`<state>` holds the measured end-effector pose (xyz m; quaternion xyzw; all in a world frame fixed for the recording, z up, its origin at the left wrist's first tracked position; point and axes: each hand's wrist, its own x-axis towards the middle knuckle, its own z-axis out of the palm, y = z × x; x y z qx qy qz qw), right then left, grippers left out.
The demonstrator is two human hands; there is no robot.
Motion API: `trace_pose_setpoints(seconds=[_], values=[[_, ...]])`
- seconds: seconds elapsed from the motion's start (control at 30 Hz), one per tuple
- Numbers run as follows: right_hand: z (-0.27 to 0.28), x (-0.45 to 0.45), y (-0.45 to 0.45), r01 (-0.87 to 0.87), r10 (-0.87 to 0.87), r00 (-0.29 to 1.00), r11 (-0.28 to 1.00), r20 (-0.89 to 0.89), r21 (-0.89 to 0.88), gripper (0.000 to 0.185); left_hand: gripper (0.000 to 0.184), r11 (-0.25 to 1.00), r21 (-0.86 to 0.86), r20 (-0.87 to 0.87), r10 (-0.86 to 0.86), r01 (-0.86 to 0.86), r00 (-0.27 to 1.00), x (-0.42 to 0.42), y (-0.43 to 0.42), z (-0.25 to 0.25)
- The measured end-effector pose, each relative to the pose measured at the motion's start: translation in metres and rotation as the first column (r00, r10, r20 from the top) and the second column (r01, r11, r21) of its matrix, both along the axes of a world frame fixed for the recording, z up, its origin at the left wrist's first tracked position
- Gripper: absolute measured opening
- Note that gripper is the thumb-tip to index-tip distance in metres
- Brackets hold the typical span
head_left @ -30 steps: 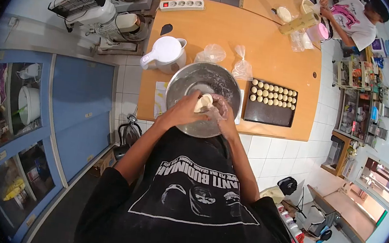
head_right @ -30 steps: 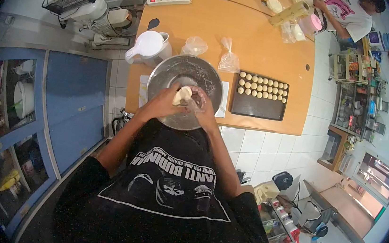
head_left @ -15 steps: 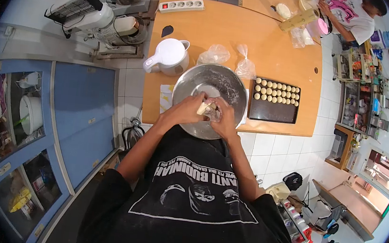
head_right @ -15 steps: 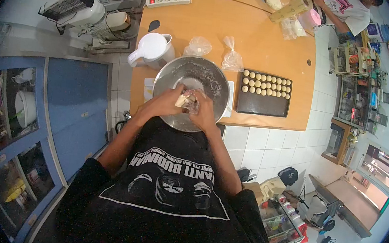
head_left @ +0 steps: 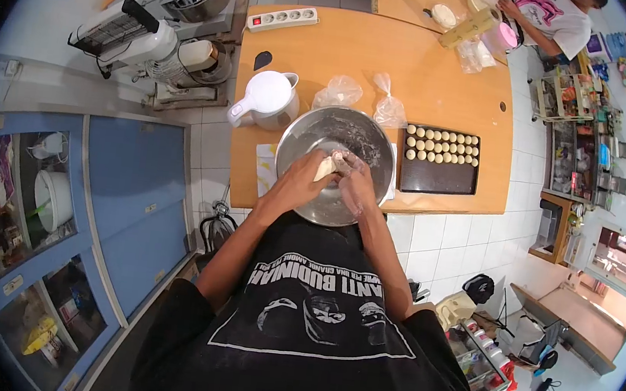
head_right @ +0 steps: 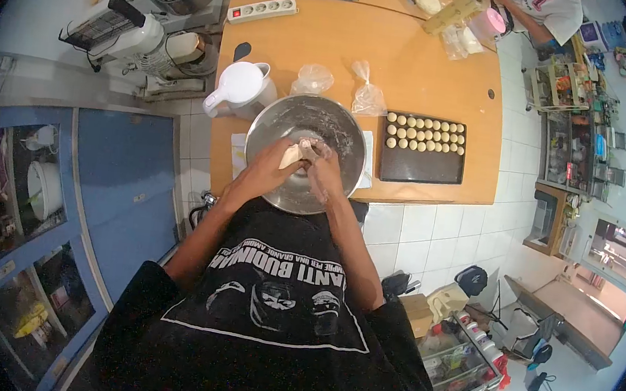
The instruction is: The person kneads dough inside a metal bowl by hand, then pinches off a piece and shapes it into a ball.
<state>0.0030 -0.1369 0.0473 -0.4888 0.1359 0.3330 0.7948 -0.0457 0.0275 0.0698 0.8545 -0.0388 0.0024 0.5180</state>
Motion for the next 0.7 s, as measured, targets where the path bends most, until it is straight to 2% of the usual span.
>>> trace_pose_setpoints(seconds=[0.07, 0.1, 0.13, 0.17, 0.2, 0.27, 0.37, 0.4, 0.47, 0.5, 0.53, 0.57, 0.6, 0.63, 0.67, 0.7], values=[[0.002, 0.002, -0.004, -0.065, 0.067, 0.996, 0.997, 0.066, -0.03, 0.027, 0.046, 0.999, -0.04, -0.02, 0.031, -0.032, 0.999, -0.003, -0.002, -0.004], [0.008, 0.003, -0.006, -0.064, 0.066, 0.995, 0.998, 0.071, -0.03, 0.027, 0.052, 0.99, -0.125, -0.115, 0.051, -0.065, 0.992, -0.005, -0.002, 0.002], [0.014, 0.001, -0.011, -0.081, 0.074, 0.991, 0.995, 0.114, 0.054, 0.028, 0.059, 0.973, -0.205, -0.213, 0.063, -0.107, 0.975, -0.006, -0.001, 0.008], [0.02, -0.002, -0.014, -0.102, 0.08, 0.984, 0.985, 0.156, 0.137, 0.03, 0.059, 0.973, -0.204, -0.211, 0.063, -0.107, 0.975, -0.005, 0.0, 0.012], [0.027, -0.003, -0.017, -0.103, 0.082, 0.984, 0.985, 0.156, 0.137, 0.03, 0.065, 0.98, -0.185, -0.196, 0.034, -0.071, 0.98, -0.004, 0.003, 0.015], [0.037, -0.006, -0.02, -0.264, 0.322, 0.866, 0.944, 0.382, -0.197, 0.032, 0.071, 0.986, -0.164, -0.179, 0.005, -0.035, 0.984, -0.004, 0.005, 0.016], [0.021, -0.014, -0.02, -0.256, 0.349, 0.851, 0.928, 0.393, -0.27, 0.035, 0.071, 0.989, -0.136, -0.225, -0.089, 0.059, 0.97, -0.003, 0.005, 0.016], [0.019, -0.015, -0.021, -0.255, 0.347, 0.85, 0.929, 0.396, -0.267, 0.035, 0.063, 0.993, -0.084, -0.234, -0.103, 0.086, 0.967, -0.002, 0.005, 0.016], [0.015, -0.015, -0.023, -0.123, 0.53, 0.69, 0.757, 0.493, -0.642, 0.038, 0.056, 0.993, -0.028, -0.242, -0.117, 0.114, 0.963, 0.001, 0.007, 0.014], [0.019, -0.016, -0.023, -0.12, 0.527, 0.691, 0.759, 0.496, -0.639, 0.038, 0.045, 0.982, 0.031, -0.265, -0.169, 0.184, 0.949, 0.002, 0.008, 0.01], [0.025, -0.017, -0.023, -0.139, 0.599, 0.649, 0.699, 0.469, -0.701, 0.035, 0.037, 0.963, 0.086, -0.292, -0.22, 0.254, 0.931, 0.003, 0.008, 0.006], [0.029, -0.018, -0.025, -0.152, 0.668, 0.604, 0.632, 0.435, -0.76, 0.032, 0.037, 0.963, 0.088, -0.289, -0.222, 0.257, 0.931, 0.004, 0.011, 0.003], [0.026, -0.019, -0.028, -0.149, 0.667, 0.603, 0.632, 0.437, -0.761, 0.032, 0.035, 0.943, 0.016, -0.358, -0.305, 0.332, 0.883, 0.006, 0.015, 0.002], [0.02, -0.021, -0.032, -0.22, 0.574, 0.665, 0.761, 0.477, -0.61, 0.031, 0.035, 0.915, -0.061, -0.418, -0.385, 0.398, 0.822, 0.007, 0.018, 0.002], [0.016, -0.022, -0.035, -0.272, 0.476, 0.729, 0.861, 0.491, -0.43, 0.031, 0.035, 0.916, -0.059, -0.417, -0.384, 0.397, 0.824, 0.006, 0.019, 0.002], [0.017, -0.022, -0.036, -0.273, 0.478, 0.727, 0.86, 0.493, -0.43, 0.031, 0.037, 0.907, -0.126, -0.417, -0.416, 0.402, 0.808, 0.007, 0.019, 0.004]])
